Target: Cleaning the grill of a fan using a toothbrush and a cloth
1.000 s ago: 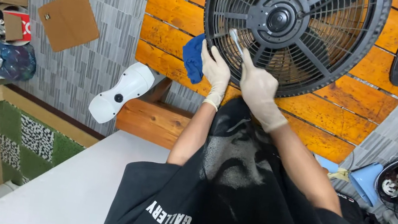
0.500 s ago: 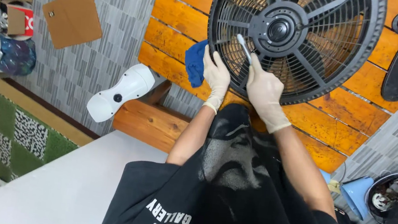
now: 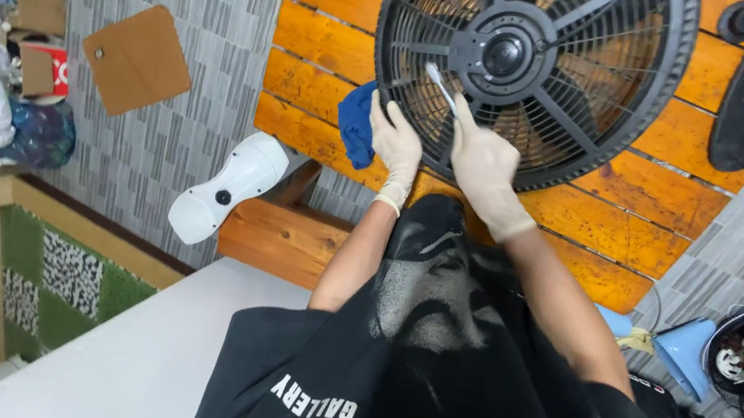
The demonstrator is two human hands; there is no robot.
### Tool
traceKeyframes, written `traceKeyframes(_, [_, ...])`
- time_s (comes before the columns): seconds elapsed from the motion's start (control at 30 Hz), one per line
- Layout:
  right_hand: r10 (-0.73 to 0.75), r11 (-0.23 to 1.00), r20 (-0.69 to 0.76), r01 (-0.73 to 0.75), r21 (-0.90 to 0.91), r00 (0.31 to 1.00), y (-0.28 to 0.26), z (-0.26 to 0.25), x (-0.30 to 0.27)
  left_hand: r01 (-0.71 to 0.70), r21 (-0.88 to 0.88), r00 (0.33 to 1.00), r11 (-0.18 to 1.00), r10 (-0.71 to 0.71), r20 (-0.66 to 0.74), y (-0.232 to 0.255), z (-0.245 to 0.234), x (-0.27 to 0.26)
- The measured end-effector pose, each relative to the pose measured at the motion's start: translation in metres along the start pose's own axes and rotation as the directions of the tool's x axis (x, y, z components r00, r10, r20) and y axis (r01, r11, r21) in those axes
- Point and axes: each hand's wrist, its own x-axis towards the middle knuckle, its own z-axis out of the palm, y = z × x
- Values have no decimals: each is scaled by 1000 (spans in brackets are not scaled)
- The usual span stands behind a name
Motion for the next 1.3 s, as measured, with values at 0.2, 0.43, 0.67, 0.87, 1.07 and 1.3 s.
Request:
traceKeyframes(0.2, [38, 976, 98, -58, 209, 994, 10, -21, -13, -12, 52, 999, 999, 13, -30, -6, 3, -2])
traceKeyframes(0.43, [57, 976, 181, -92, 195, 982, 29, -18, -36, -2, 30, 998, 1000, 4, -56, 6, -4, -3])
traceKeyframes(0.67, [85, 959, 123, -115, 261, 989, 0, -41, -4, -11, 26, 1000, 1000, 12, -28, 6, -5, -6])
traceKeyframes(0.87, [118, 968, 222, -162, 192, 968, 34, -41, -43, 11, 6, 999, 1000, -10, -33, 5, -2, -5])
traceKeyframes(1.07, [118, 927, 102, -146, 344, 988, 9, -23, -5, 47, -7, 999, 999, -47, 16, 9, -6, -4])
traceKeyframes(1.3, [163, 926, 183, -214, 310, 969, 23, -67, -48, 40, 21, 999, 999, -40, -6, 5, -4, -4])
